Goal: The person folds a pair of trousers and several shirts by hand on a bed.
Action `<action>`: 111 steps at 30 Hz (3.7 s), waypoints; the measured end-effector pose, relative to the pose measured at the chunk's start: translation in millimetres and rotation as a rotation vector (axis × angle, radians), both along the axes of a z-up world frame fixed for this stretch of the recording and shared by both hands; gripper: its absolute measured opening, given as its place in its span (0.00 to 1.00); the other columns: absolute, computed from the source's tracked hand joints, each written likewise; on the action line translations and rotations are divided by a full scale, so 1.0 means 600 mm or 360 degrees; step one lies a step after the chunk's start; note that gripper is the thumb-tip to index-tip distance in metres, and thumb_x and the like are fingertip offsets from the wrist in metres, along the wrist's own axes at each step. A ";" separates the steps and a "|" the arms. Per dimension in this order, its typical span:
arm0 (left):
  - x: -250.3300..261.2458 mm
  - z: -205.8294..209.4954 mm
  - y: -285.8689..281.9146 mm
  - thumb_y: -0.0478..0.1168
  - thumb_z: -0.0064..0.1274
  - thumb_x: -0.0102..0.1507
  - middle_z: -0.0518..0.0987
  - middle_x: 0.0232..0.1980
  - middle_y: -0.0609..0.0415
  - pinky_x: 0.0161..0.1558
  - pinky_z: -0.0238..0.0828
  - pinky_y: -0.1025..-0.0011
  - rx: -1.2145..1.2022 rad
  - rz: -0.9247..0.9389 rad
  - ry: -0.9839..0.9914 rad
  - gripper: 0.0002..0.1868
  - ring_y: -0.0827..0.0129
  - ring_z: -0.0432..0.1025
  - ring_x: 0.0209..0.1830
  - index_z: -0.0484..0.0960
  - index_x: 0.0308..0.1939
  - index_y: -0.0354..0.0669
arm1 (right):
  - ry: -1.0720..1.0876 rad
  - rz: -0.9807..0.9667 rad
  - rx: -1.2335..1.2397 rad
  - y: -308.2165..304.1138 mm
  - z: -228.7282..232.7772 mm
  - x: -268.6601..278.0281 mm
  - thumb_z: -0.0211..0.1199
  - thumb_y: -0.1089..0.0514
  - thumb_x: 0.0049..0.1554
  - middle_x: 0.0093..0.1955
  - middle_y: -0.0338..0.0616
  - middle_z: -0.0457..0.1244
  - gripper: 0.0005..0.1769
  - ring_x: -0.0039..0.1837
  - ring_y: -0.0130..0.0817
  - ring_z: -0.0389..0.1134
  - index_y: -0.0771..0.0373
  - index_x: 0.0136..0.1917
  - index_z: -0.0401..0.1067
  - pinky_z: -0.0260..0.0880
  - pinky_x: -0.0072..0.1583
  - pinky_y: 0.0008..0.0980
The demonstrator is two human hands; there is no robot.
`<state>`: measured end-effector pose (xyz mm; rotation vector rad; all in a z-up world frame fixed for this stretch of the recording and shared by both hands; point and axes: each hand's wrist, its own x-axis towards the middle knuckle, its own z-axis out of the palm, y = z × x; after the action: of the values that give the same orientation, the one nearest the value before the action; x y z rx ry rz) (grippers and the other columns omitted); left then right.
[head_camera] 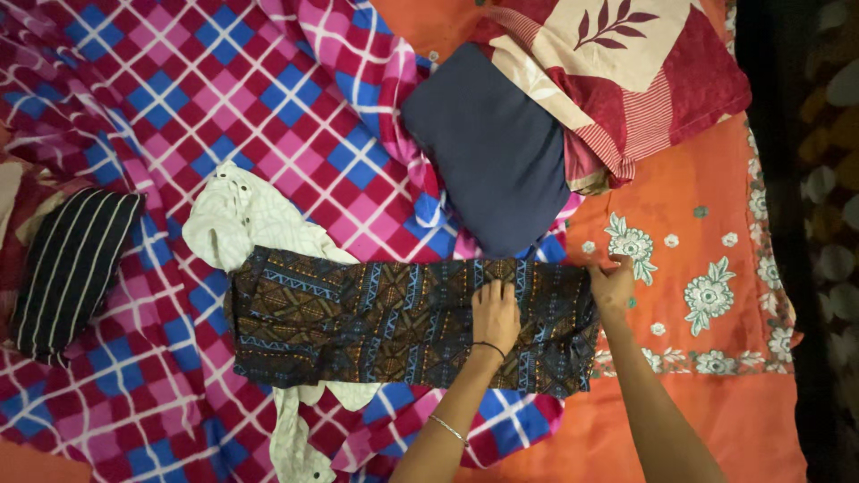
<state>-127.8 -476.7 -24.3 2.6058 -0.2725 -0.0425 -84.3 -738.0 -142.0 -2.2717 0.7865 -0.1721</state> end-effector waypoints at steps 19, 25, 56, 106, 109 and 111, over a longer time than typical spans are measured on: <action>-0.041 0.017 -0.048 0.37 0.56 0.60 0.72 0.57 0.43 0.64 0.59 0.50 -0.0042 -0.0018 0.0045 0.17 0.47 0.66 0.59 0.77 0.53 0.38 | 0.0158 -0.0063 0.0053 -0.047 0.001 -0.115 0.69 0.45 0.64 0.35 0.53 0.66 0.27 0.37 0.42 0.66 0.73 0.41 0.70 0.66 0.43 0.43; -0.142 0.035 -0.060 0.35 0.53 0.61 0.72 0.59 0.41 0.63 0.60 0.48 -0.0154 -0.0160 -0.0018 0.16 0.46 0.66 0.60 0.76 0.54 0.37 | 0.0205 0.0075 0.0063 0.017 0.013 -0.233 0.78 0.49 0.46 0.33 0.49 0.66 0.25 0.36 0.41 0.68 0.70 0.43 0.73 0.67 0.41 0.39; -0.236 0.038 -0.109 0.30 0.56 0.57 0.72 0.52 0.43 0.51 0.69 0.51 -0.0339 -0.0369 0.0312 0.27 0.46 0.70 0.53 0.73 0.62 0.41 | 0.0036 0.0034 0.1278 0.067 0.048 -0.388 0.71 0.65 0.53 0.45 0.45 0.70 0.18 0.43 0.29 0.68 0.66 0.58 0.76 0.67 0.42 0.30; -0.294 0.034 -0.100 0.33 0.54 0.61 0.74 0.51 0.39 0.49 0.70 0.51 -0.0406 -0.0346 0.0278 0.17 0.43 0.72 0.50 0.72 0.54 0.39 | -0.0066 -0.0937 0.2138 0.057 0.042 -0.391 0.53 0.65 0.60 0.47 0.40 0.68 0.08 0.47 0.33 0.69 0.56 0.50 0.70 0.73 0.49 0.44; -0.300 0.030 -0.108 0.32 0.52 0.63 0.73 0.53 0.40 0.50 0.71 0.50 -0.0431 -0.0410 0.0269 0.16 0.42 0.72 0.51 0.72 0.54 0.38 | 0.0061 -0.0668 0.1812 0.049 0.042 -0.391 0.57 0.67 0.59 0.44 0.41 0.68 0.08 0.43 0.32 0.69 0.61 0.49 0.75 0.72 0.45 0.35; -0.306 0.030 -0.113 0.30 0.49 0.65 0.73 0.58 0.38 0.52 0.72 0.50 -0.0630 -0.0434 0.0343 0.19 0.39 0.73 0.52 0.70 0.60 0.36 | -0.0019 -0.0692 0.1469 0.039 0.043 -0.393 0.66 0.67 0.59 0.41 0.43 0.67 0.04 0.37 0.33 0.65 0.63 0.48 0.73 0.64 0.37 0.30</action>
<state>-311.7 -544.7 -6.1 2.1360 -0.5008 -0.3282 -320.2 -714.6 -116.1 -1.2227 1.0661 -0.0066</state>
